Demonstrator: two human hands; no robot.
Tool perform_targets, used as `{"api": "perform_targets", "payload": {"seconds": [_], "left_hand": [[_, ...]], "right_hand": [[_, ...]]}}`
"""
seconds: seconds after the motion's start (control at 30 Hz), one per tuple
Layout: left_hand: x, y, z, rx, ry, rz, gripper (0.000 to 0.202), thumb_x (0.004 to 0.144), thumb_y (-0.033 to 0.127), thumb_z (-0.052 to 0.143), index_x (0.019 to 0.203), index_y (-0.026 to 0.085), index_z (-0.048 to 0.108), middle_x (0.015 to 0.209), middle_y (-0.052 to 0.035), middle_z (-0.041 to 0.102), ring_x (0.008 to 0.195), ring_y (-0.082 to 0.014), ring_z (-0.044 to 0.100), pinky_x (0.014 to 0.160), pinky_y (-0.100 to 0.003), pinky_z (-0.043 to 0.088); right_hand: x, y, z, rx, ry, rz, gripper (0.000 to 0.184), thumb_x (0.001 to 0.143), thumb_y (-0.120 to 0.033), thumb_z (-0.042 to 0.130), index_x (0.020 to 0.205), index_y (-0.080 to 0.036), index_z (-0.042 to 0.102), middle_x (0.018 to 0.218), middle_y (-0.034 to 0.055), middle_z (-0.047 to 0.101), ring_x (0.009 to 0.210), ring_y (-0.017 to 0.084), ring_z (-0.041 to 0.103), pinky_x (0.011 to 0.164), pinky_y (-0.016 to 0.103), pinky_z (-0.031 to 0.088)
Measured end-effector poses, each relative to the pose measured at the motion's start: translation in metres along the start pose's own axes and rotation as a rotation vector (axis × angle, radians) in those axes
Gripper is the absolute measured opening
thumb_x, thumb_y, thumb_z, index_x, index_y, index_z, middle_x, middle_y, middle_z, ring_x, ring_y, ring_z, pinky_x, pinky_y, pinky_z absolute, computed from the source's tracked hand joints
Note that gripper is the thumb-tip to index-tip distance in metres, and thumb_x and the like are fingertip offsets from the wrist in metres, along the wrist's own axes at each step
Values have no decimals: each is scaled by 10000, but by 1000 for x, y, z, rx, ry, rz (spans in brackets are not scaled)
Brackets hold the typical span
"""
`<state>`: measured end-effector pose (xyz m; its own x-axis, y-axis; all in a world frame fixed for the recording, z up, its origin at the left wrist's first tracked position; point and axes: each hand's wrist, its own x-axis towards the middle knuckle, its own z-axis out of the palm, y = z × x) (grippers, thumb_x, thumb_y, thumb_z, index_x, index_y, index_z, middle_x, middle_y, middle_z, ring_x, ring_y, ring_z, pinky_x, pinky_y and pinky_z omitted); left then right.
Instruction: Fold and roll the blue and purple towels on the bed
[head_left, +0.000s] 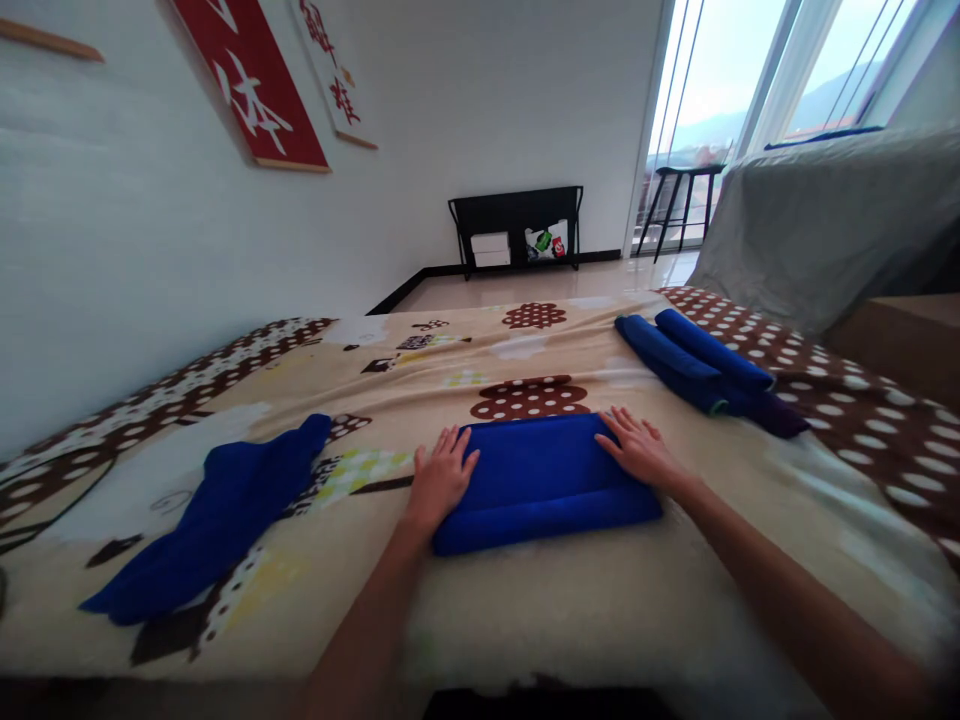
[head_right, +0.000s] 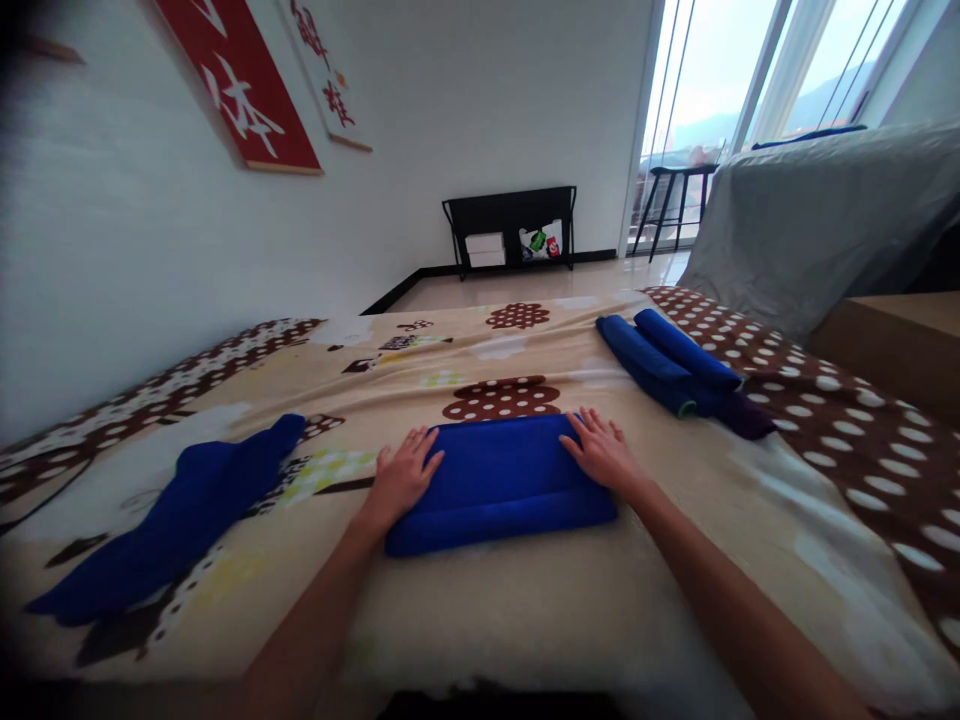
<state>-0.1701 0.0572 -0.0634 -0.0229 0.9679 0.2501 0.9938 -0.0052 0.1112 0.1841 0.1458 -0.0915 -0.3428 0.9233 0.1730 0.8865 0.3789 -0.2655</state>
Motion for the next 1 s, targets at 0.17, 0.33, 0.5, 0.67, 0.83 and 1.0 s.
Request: {"api": "perform_targets", "payload": {"seconds": [0.17, 0.33, 0.5, 0.67, 0.83, 1.0], "left_hand": [[-73, -5, -27, -24, 37, 279, 424, 942, 240, 428, 1356, 228, 523, 1429, -88, 542, 1337, -236, 463, 1112, -443, 333], [-99, 6, -8, 12, 53, 358, 456, 815, 86, 487, 1259, 135, 580, 1205, -124, 661, 1126, -258, 583, 1003, -455, 388], [-84, 15, -22, 66, 2, 260, 227, 797, 80, 483, 859, 200, 665, 901, -50, 691, 969, -253, 613, 936, -501, 387], [-89, 52, -27, 170, 90, 70, 289, 837, 64, 405, 926, 141, 669, 1132, -190, 648, 1071, -347, 577, 949, -622, 347], [-79, 98, -4, 42, 16, 302, 448, 950, 183, 410, 1392, 198, 484, 1482, -86, 497, 1353, -230, 447, 1097, -435, 357], [-81, 43, -1, 13, -29, 214, 483, 1014, 437, 341, 1440, 238, 452, 1503, -68, 475, 1387, -249, 435, 1104, -489, 369]], "right_hand": [[-79, 10, -16, 39, 100, -343, 454, 989, -329, 420, 1440, -299, 452, 1516, 62, 435, 1391, 217, 415, 1115, 450, 348], [-101, -4, -8, 16, 153, -449, 389, 862, -110, 487, 1224, -169, 616, 1193, 94, 663, 1115, 217, 588, 1006, 421, 404], [-89, -22, -26, -22, 62, -377, 149, 850, -148, 507, 797, -195, 637, 806, 35, 663, 846, 204, 590, 850, 397, 437], [-97, -55, -20, -148, 100, -206, 214, 860, -121, 464, 915, -141, 671, 1023, 152, 676, 988, 290, 604, 912, 488, 414], [-91, -97, 7, -26, 82, -387, 449, 982, -250, 401, 1420, -196, 486, 1453, 87, 511, 1314, 226, 490, 1090, 432, 362], [-93, -51, 3, -18, 5, -208, 620, 1007, -556, 302, 1474, -169, 430, 1519, 96, 416, 1413, 236, 392, 1150, 483, 320]]}}
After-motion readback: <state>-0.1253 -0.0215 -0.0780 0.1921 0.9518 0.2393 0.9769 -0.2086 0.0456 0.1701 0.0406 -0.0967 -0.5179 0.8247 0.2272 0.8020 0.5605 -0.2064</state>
